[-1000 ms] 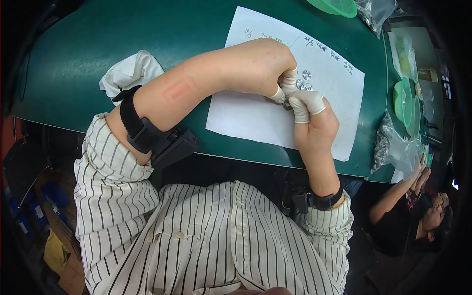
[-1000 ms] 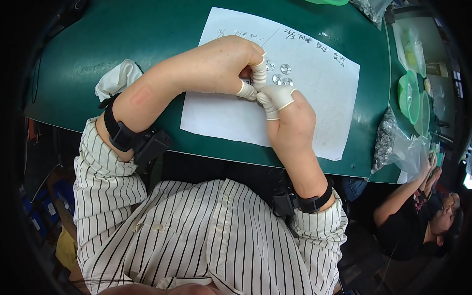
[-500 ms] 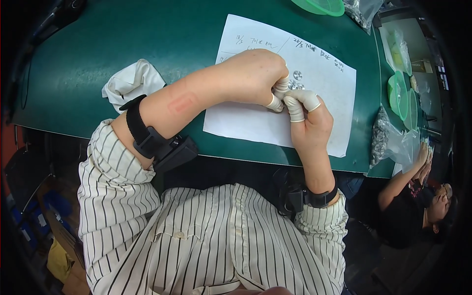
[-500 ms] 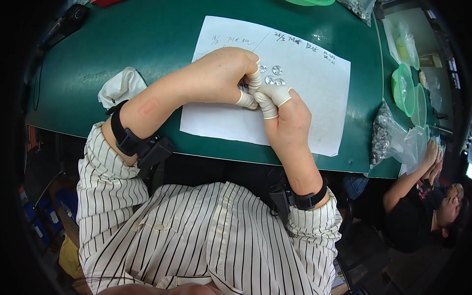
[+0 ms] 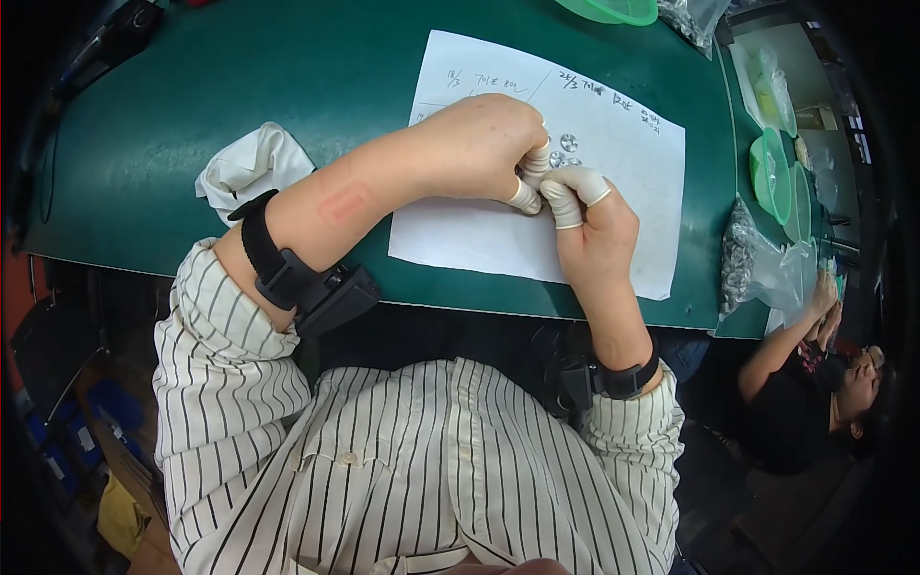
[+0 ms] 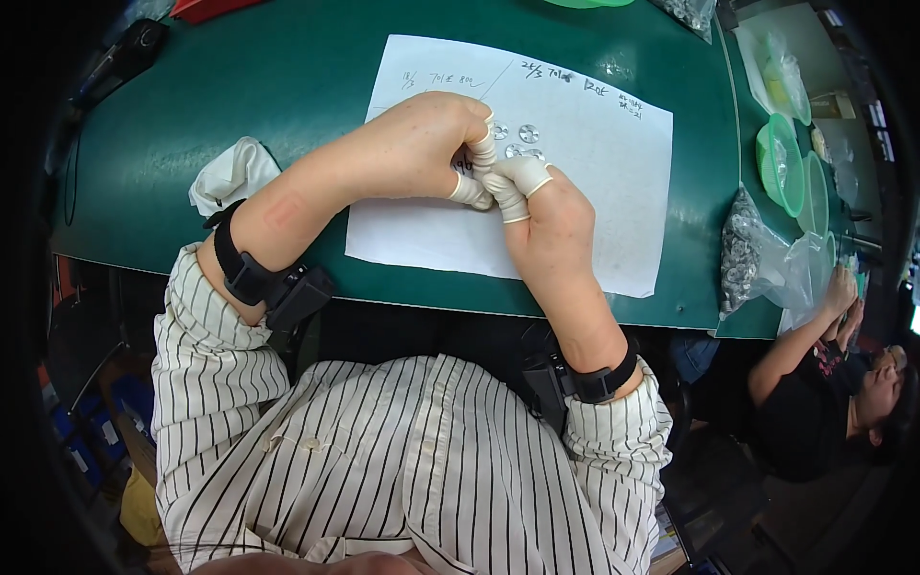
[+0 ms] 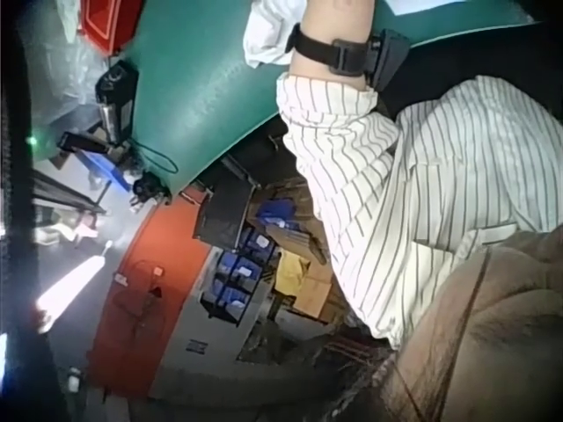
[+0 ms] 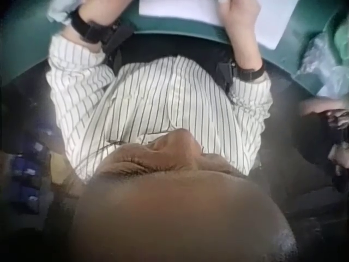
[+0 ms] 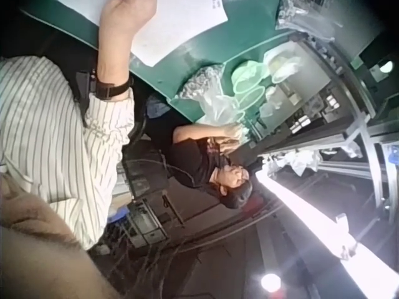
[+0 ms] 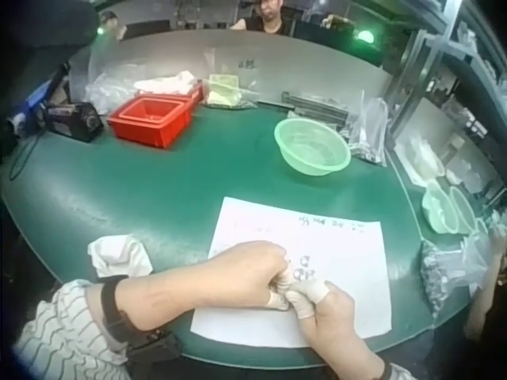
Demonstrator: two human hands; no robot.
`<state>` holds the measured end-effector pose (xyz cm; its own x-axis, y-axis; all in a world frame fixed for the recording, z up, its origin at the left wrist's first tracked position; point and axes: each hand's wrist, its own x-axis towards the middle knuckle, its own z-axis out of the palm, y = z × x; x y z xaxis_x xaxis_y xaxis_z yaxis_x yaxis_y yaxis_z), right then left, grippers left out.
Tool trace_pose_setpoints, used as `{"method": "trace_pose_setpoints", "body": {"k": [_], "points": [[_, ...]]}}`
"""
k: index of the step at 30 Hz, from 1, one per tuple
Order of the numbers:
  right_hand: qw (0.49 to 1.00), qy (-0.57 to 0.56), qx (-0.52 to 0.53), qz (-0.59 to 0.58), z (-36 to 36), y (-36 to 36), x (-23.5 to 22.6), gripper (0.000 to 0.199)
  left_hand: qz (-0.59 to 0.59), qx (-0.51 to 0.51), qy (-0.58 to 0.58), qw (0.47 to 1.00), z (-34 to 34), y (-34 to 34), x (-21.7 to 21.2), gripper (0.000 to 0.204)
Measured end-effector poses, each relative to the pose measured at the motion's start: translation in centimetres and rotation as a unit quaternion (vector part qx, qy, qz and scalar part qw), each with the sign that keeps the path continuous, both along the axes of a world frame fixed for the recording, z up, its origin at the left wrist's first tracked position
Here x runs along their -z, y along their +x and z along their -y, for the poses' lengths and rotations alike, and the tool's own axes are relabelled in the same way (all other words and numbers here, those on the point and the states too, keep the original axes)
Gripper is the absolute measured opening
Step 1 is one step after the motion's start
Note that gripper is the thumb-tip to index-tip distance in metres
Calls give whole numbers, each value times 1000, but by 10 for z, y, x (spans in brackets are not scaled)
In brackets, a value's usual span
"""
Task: Packing small metal components into small plastic zip-lock bags at a workstation.
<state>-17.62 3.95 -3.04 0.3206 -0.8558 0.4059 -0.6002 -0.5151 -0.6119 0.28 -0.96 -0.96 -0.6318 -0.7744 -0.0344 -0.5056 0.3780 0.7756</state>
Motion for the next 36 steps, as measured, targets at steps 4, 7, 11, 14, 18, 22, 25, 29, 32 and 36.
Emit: {"method": "trace_pose_setpoints", "body": {"k": [4,7,11,14,18,22,25,29,32,36], "points": [[996,68,15,51,-2,-4,4,8,-5,6,-7,1000,-1,0,0,20],[968,148,41,200,-4,-5,-1,8,-23,15,-8,1000,0,2,4,19],[939,185,50,287,-2,-5,0,8,-63,21,11,998,2,4,4,16],[948,175,47,263,-3,-5,0,10,-75,0,35,997,2,6,1,15],[966,155,48,202,-3,-4,0,12,-6,0,-25,1000,2,3,0,15],[967,142,55,204,-2,-5,2,11,-36,9,-5,999,3,3,2,16],[970,133,51,197,-2,-5,4,11,-26,-16,-80,996,3,4,3,16],[972,137,63,183,-2,-5,3,11,-31,3,-35,999,3,3,3,18],[977,138,35,161,-4,-7,2,13,-34,12,-22,999,3,3,2,18],[977,140,25,158,-3,-7,2,12,-52,8,-12,999,3,5,3,17]]}}
